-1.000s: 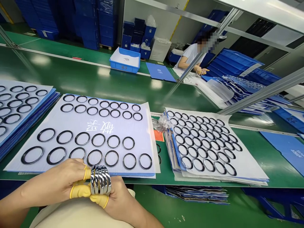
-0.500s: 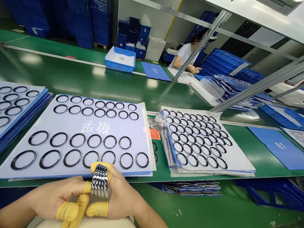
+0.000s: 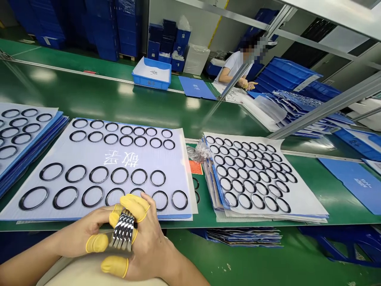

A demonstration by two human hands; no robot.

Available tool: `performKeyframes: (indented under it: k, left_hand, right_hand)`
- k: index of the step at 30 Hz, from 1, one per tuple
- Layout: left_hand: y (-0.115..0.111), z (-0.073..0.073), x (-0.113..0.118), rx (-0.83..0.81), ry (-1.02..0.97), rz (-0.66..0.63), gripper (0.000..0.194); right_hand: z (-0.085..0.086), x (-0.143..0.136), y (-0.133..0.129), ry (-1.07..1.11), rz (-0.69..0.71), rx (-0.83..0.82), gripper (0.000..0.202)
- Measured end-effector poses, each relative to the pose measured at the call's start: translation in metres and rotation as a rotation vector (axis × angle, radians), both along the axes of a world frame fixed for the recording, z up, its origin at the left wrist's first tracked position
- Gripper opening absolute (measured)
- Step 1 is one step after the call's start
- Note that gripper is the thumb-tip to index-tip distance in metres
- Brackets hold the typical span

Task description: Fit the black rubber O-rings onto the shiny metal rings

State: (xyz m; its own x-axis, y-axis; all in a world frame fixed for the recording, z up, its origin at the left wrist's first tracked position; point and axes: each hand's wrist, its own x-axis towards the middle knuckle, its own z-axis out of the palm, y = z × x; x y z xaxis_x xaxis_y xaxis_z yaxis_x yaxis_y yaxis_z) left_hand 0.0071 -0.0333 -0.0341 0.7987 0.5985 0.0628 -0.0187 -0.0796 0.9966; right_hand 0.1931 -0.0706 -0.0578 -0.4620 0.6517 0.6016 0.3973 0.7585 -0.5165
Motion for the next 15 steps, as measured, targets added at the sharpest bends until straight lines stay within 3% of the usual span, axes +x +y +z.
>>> performKeyframes:
  k: [5,8,15]
  left_hand:
    - [0.000,0.003,-0.002,0.122,0.041,0.081,0.055]
    - [0.000,0.005,-0.004,0.239,0.052,0.103,0.055]
    - [-0.003,0.003,-0.011,0.491,0.118,0.153,0.047]
  right_hand:
    - [-0.007,-0.001,-0.003,0.006,0.028,-0.030,0.080]
    - [-0.011,-0.002,-0.007,0.072,0.074,-0.131,0.089]
    - [-0.016,0.000,-0.016,0.179,0.087,-0.391,0.071]
